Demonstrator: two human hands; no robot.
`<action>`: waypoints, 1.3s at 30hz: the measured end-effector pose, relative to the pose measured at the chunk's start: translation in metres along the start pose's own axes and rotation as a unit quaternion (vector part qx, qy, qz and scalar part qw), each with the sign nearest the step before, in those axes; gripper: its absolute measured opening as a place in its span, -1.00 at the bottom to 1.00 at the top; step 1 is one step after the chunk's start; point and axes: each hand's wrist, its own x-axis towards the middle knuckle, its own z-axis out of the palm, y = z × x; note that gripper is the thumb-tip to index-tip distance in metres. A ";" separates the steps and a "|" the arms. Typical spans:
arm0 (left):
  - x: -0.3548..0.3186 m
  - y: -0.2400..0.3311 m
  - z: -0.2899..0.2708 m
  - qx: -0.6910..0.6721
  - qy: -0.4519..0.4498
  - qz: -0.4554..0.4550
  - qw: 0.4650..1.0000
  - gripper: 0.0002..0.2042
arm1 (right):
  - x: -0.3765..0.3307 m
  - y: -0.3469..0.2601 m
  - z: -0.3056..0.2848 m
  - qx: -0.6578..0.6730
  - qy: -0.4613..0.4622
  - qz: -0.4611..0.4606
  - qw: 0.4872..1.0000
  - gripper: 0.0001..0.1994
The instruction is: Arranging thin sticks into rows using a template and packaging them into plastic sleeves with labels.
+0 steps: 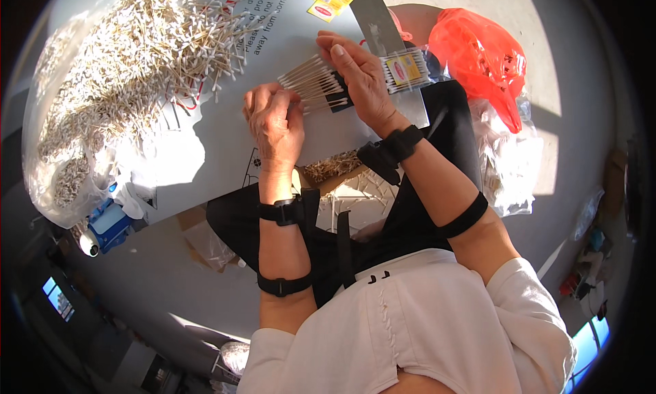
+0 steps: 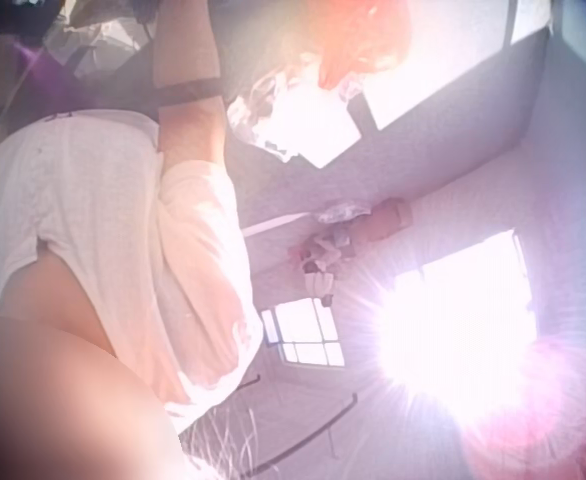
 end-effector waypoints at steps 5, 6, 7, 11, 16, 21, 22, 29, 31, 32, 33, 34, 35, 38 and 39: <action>0.003 0.001 -0.001 -0.020 0.009 0.021 1.000 -0.80 | -0.001 -0.002 0.000 0.002 0.000 0.020 1.000 -0.62; 0.002 0.001 -0.003 -0.029 0.008 0.023 0.999 -0.81 | -0.001 -0.002 0.000 0.006 0.000 0.021 1.000 -0.62; 0.002 0.003 -0.006 -0.038 0.006 0.025 0.999 -0.81 | -0.001 -0.003 0.000 0.011 0.000 0.022 1.000 -0.62; -0.012 0.013 -0.017 -0.058 -0.065 0.053 0.995 -0.81 | -0.001 -0.004 -0.002 0.019 0.001 0.029 0.999 -0.62; -0.018 0.013 -0.006 0.003 -0.058 0.044 0.997 -0.82 | 0.001 0.001 0.004 0.045 0.040 -0.009 0.998 -0.64; -0.005 0.020 -0.005 -0.001 -0.008 -0.013 1.000 -0.80 | -0.002 0.001 0.003 0.032 0.039 -0.006 0.999 -0.65; -0.003 0.020 -0.003 -0.001 -0.008 -0.013 1.000 -0.80 | -0.002 0.000 0.004 0.035 0.039 -0.002 0.999 -0.66; 0.014 0.029 0.013 0.058 -0.037 -0.092 0.993 -0.87 | -0.010 -0.004 0.004 0.021 0.026 -0.004 0.999 -0.71; 0.013 0.028 0.015 0.062 -0.047 -0.096 0.992 -0.89 | -0.011 -0.005 0.004 0.030 0.021 0.003 0.999 -0.72; 0.012 0.028 0.016 0.046 -0.037 -0.094 0.994 -0.90 | -0.010 -0.005 0.003 0.030 0.022 0.002 0.999 -0.72; 0.012 0.028 0.017 0.031 -0.026 -0.092 0.995 -0.91 | -0.009 -0.005 0.002 0.044 0.027 0.012 0.999 -0.73; 0.013 0.027 0.017 0.031 -0.027 -0.090 0.995 -0.91 | -0.008 -0.005 0.002 0.058 0.031 0.023 0.998 -0.73; 0.014 0.026 0.015 -0.053 -0.021 -0.133 0.989 -0.93 | -0.008 -0.005 0.001 0.058 0.032 0.022 0.998 -0.73; 0.024 0.018 0.011 -0.180 -0.017 -0.222 0.958 -0.95 | -0.010 -0.005 0.000 0.062 0.035 0.024 0.997 -0.74; 0.030 0.013 0.009 -0.180 -0.033 -0.221 0.958 -0.95 | -0.010 -0.005 0.000 0.066 0.039 0.025 0.997 -0.74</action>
